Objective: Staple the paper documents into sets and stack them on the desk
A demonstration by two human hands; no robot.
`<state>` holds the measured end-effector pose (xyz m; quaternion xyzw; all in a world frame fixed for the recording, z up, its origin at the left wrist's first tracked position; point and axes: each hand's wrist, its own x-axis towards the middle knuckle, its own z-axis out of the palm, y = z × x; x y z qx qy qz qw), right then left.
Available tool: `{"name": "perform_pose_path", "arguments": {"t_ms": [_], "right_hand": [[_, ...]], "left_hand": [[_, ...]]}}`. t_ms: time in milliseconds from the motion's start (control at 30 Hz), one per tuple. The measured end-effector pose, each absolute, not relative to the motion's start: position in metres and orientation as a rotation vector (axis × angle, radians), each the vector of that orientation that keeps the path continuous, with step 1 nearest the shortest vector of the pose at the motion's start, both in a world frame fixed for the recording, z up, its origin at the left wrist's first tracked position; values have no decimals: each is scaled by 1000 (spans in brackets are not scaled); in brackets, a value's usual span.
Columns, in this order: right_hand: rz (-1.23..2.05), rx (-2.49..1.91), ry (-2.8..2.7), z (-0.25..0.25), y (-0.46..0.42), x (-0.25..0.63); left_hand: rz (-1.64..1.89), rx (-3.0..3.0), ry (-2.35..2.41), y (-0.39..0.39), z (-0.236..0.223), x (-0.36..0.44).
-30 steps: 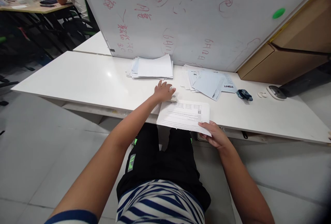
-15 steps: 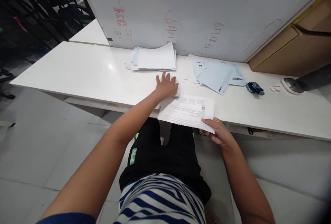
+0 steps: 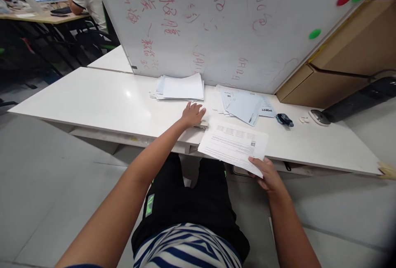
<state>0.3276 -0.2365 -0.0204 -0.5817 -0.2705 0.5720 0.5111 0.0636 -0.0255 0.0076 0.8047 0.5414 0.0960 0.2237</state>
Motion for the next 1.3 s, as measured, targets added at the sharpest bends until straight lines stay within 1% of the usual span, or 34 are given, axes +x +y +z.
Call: {"name": "perform_pose_path", "arguments": {"t_ms": [200,600,800,967,1133,1300], "right_hand": [[1271,-1418,-677,-15,-251,347],[1308,-1411,-671,-13,-252,341],[1334,-1449,-696,-23,-253,339],[1272,-1434,-706,-22,-249,335],[1095,-1340,-694,-10,-214,324],[1091,-1245,-756,9,-123,293]], "left_hand": [[245,2220,1476,-21,0,65],[290,2148,1506,-28,5,64],[300,2116,1511,-31,8,64],[309,2115,1508,-30,6,65],[331,2136,1520,-31,5,66],[290,2177,1557,-31,6,68]]}}
